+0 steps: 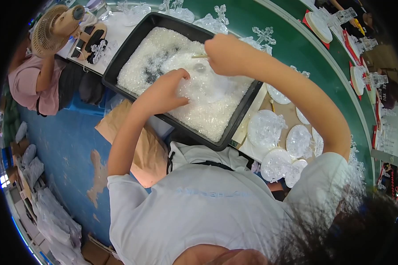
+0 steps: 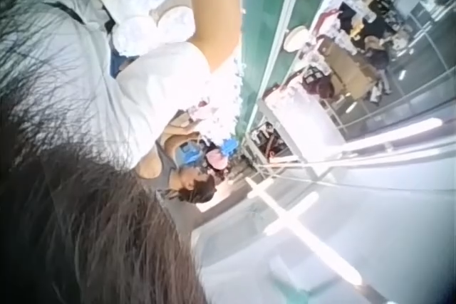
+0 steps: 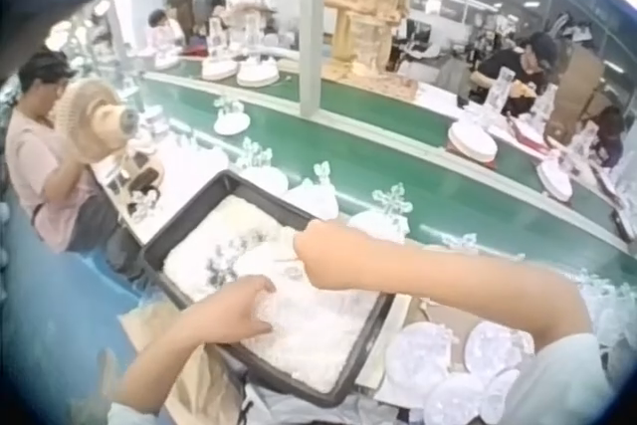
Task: The worker is applying small decorative beads to plastic cross-shaped ornaments using a brush and adhesive.
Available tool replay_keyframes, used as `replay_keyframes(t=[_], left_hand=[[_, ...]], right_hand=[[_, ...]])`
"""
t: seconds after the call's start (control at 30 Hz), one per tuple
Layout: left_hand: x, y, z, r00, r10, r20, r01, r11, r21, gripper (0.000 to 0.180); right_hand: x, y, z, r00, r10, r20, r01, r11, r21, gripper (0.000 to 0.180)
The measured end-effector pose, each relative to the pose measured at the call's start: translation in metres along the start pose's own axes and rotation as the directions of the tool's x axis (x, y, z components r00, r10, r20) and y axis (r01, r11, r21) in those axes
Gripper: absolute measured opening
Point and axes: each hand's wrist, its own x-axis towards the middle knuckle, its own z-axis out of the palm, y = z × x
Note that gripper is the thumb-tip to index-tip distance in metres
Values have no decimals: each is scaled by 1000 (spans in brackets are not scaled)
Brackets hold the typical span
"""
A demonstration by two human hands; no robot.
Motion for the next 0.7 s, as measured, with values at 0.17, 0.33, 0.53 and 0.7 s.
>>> replay_keyframes(t=[0.17, 0.33, 0.53, 0.7], left_hand=[[-9, 8, 2, 985, -175, -2, 170, 957, 234, 46], [5, 9, 2, 988, -124, 88, 116, 989, 97, 34], [-11, 4, 5, 992, 103, 73, -106, 994, 36, 29], [-15, 3, -4, 985, 150, 85, -149, 989, -17, 28]], right_hand=[[-12, -1, -2, 984, 179, 8, -178, 973, 148, 20], [-18, 2, 18, 906, 389, 166, -419, 768, 484, 24], [-32, -15, 28, 720, 633, 286, -591, 342, 731, 15], [-43, -33, 32, 675, 642, 363, -463, -14, 886, 18]])
